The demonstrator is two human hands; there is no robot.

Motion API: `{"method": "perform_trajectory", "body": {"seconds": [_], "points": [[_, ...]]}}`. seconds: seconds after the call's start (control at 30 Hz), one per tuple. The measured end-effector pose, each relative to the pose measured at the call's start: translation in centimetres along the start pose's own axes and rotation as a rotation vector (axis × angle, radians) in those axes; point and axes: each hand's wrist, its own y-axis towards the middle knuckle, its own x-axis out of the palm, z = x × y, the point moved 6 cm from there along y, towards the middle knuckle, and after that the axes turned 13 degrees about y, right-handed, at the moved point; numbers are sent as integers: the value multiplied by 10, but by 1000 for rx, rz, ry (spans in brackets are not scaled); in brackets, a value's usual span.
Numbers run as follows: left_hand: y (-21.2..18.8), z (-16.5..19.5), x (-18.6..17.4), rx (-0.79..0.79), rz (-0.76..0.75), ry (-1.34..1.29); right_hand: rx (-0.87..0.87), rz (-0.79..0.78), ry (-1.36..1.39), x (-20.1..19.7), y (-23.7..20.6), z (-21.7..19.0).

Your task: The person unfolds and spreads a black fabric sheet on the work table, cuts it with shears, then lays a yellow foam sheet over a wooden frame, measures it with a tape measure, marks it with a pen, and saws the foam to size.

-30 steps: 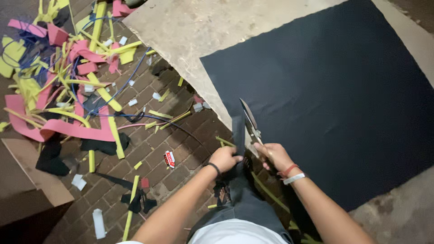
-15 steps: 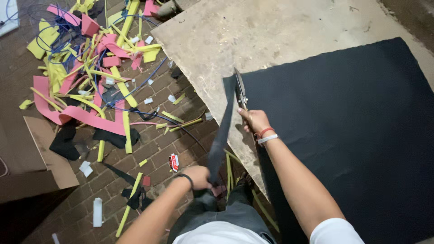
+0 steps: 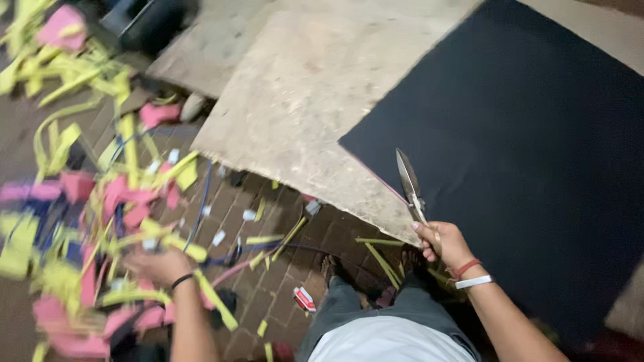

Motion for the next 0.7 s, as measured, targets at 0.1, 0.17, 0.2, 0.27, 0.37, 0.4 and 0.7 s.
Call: {"method": "perform_trajectory", "body": {"seconds": [0.1, 0.17, 0.2, 0.27, 0.37, 0.4, 0.7], "points": [[-31, 181, 73, 406, -494, -328, -4, 121, 129, -10, -35, 19], [-94, 300, 88, 812, -653, -611, -31, 199, 196, -14, -58, 24], [-128, 337, 107, 769, -926, -462, -42, 232, 225, -16, -70, 26], [-169, 413, 93, 1015, -738, -588, -46, 296, 297, -21, -93, 29], [-186, 464, 107, 834, -866, -173, -40, 371, 332, -34, -119, 36], [-184, 477, 114, 751, -1005, -171, -40, 393, 330, -41, -126, 38], [-157, 584, 103, 570, -1754, -356, 193, 465, 303, -98, -121, 72]]}}
